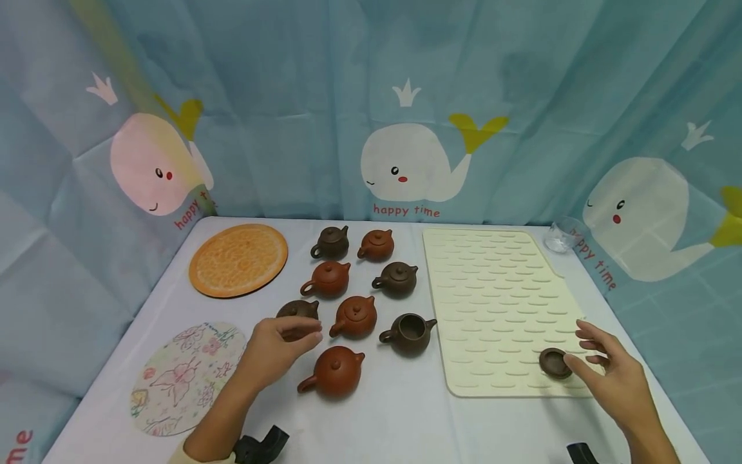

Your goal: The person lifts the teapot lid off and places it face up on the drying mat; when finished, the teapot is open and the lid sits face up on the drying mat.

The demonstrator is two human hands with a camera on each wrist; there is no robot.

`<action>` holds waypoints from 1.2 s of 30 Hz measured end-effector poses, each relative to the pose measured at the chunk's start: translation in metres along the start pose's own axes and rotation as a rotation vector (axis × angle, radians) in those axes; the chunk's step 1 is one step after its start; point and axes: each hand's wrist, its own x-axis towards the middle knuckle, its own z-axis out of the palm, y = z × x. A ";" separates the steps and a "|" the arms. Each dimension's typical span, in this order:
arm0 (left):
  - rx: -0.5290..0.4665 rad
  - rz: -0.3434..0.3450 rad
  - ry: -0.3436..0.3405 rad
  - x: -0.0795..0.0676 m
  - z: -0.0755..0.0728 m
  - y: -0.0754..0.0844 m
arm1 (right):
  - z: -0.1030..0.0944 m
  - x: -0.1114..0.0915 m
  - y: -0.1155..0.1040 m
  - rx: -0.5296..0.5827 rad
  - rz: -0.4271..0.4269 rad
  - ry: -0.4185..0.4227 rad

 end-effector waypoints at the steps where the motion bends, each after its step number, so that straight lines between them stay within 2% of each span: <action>1: -0.012 -0.007 0.008 -0.003 -0.002 -0.004 | 0.002 0.001 -0.006 0.026 -0.018 0.004; 6: -0.040 -0.021 0.010 -0.014 -0.007 -0.025 | 0.014 0.003 -0.035 0.172 -0.121 -0.019; 10: -0.039 -0.041 -0.027 -0.016 -0.009 -0.037 | 0.026 0.005 -0.059 0.216 -0.192 -0.062; 14: -0.069 -0.055 -0.078 -0.018 -0.010 -0.050 | 0.041 0.010 -0.078 0.287 -0.297 -0.126; 19: -0.142 -0.014 -0.169 -0.018 -0.006 -0.064 | 0.063 0.017 -0.096 0.423 -0.427 -0.228; 22: -0.173 0.000 -0.202 -0.018 -0.004 -0.069 | 0.074 0.020 -0.105 0.441 -0.423 -0.283; 28: -0.223 -0.023 -0.237 -0.017 -0.001 -0.075 | 0.099 0.024 -0.125 0.441 -0.415 -0.359; 31: -0.228 -0.026 -0.252 -0.016 -0.001 -0.077 | 0.112 0.025 -0.140 0.440 -0.447 -0.391; 36: -0.221 -0.031 -0.276 -0.016 -0.001 -0.081 | 0.126 0.022 -0.174 0.446 -0.445 -0.465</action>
